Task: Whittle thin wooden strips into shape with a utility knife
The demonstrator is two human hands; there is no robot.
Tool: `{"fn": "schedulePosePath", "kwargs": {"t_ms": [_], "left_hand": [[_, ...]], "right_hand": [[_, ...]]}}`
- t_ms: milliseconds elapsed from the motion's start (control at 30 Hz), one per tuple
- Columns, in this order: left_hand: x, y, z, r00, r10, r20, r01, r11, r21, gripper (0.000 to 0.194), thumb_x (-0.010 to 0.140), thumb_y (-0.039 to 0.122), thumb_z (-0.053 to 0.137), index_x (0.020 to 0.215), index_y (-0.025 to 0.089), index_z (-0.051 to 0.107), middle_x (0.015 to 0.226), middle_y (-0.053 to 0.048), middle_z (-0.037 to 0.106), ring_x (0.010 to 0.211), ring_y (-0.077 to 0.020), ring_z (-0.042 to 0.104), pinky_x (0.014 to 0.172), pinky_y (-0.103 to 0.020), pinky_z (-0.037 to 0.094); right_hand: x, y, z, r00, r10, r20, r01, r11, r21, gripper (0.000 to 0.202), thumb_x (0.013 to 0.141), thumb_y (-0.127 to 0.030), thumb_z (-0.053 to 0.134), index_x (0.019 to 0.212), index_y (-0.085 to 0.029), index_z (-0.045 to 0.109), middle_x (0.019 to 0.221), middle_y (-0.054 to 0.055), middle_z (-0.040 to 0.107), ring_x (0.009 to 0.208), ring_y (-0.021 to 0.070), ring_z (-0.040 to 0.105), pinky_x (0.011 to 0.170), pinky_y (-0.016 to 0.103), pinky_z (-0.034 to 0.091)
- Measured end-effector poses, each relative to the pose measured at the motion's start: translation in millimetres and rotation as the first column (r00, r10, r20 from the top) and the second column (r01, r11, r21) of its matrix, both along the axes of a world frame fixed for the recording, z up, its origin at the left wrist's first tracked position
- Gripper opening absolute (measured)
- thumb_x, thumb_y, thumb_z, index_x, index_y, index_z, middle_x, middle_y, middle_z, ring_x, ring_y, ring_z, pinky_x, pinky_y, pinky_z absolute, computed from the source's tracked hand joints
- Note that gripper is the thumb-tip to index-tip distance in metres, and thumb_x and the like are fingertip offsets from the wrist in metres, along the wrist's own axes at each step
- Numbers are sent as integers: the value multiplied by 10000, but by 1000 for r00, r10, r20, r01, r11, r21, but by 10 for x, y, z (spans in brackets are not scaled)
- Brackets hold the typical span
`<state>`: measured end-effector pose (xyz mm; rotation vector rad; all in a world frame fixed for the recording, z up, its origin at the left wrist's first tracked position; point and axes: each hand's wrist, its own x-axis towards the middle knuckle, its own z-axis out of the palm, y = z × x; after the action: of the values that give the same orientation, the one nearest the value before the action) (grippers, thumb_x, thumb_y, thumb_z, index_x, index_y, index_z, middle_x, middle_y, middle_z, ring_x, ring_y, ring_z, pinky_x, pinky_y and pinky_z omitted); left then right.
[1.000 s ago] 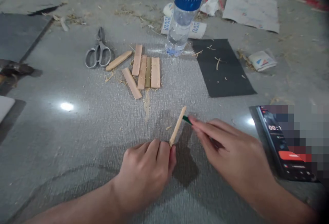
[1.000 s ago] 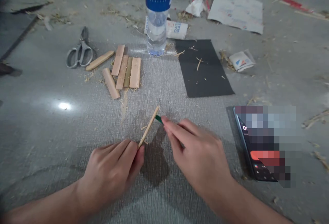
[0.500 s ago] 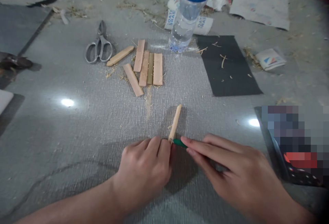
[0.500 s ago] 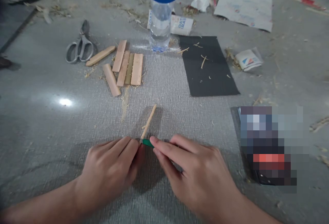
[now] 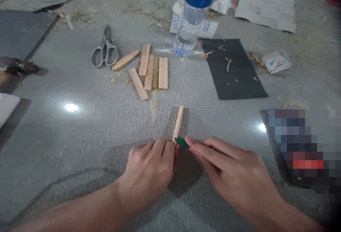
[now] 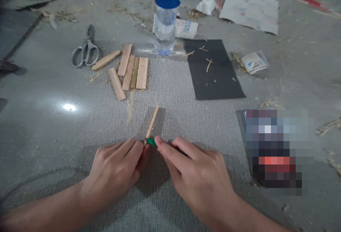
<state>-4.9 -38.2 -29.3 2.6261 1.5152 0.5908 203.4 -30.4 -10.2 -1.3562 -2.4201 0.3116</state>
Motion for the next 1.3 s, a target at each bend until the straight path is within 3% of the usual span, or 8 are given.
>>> {"fn": "schedulePosePath", "kwargs": {"t_ms": [300, 500, 667, 833, 1000, 1300], "left_hand": [[73, 23, 38, 991, 109, -81, -111, 993, -24, 183, 826, 213, 604, 677, 234, 500, 563, 38, 526, 419, -171, 518, 392, -321, 267], [99, 26, 50, 985, 122, -120, -126, 992, -24, 187, 773, 107, 621, 679, 226, 511, 569, 31, 540, 436, -174, 530, 413, -317, 295], [73, 60, 33, 992, 74, -99, -76, 997, -12, 204, 827, 106, 593, 681, 220, 507, 573, 28, 542, 435, -164, 517, 414, -318, 280], [41, 89, 40, 998, 52, -29, -52, 999, -13, 264, 938, 200, 506, 675, 223, 500, 561, 33, 557, 423, -155, 522, 410, -320, 276], [50, 104, 48, 998, 61, -7, -62, 998, -30, 267, 936, 180, 493, 673, 222, 511, 551, 31, 565, 403, -166, 520, 396, -326, 243], [57, 95, 8, 996, 94, -12, -94, 995, -39, 249, 888, 140, 557, 651, 208, 522, 541, 27, 575, 392, -159, 504, 405, -314, 193]], "right_hand": [[-16, 76, -10, 998, 6, 55, -9, 998, 60, 250, 987, -297, 553, 1196, -319, 689, 742, -72, 642, 503, 69, 569, 467, 262, 359], [-15, 69, -16, 1000, 6, 14, -6, 1000, -5, 264, 983, -327, 566, 1222, -326, 678, 747, -68, 638, 520, 66, 570, 479, 249, 380], [-38, 96, -9, 997, -41, -67, 36, 997, -68, 232, 985, -347, 566, 1161, -319, 715, 913, -34, 680, 589, 58, 603, 505, 225, 422], [-65, 129, -9, 989, -18, -150, 1, 994, -112, 223, 981, -299, 577, 1149, -278, 723, 867, -28, 710, 624, 73, 629, 571, 218, 480], [-76, 118, -36, 987, -35, -154, 17, 993, -116, 223, 979, -270, 583, 1152, -268, 724, 861, -23, 723, 646, 85, 643, 595, 227, 489], [-86, 88, -82, 1000, -25, -18, 27, 994, 110, 230, 958, -256, 624, 1171, -272, 711, 885, -47, 744, 618, 72, 651, 534, 247, 414]]}}
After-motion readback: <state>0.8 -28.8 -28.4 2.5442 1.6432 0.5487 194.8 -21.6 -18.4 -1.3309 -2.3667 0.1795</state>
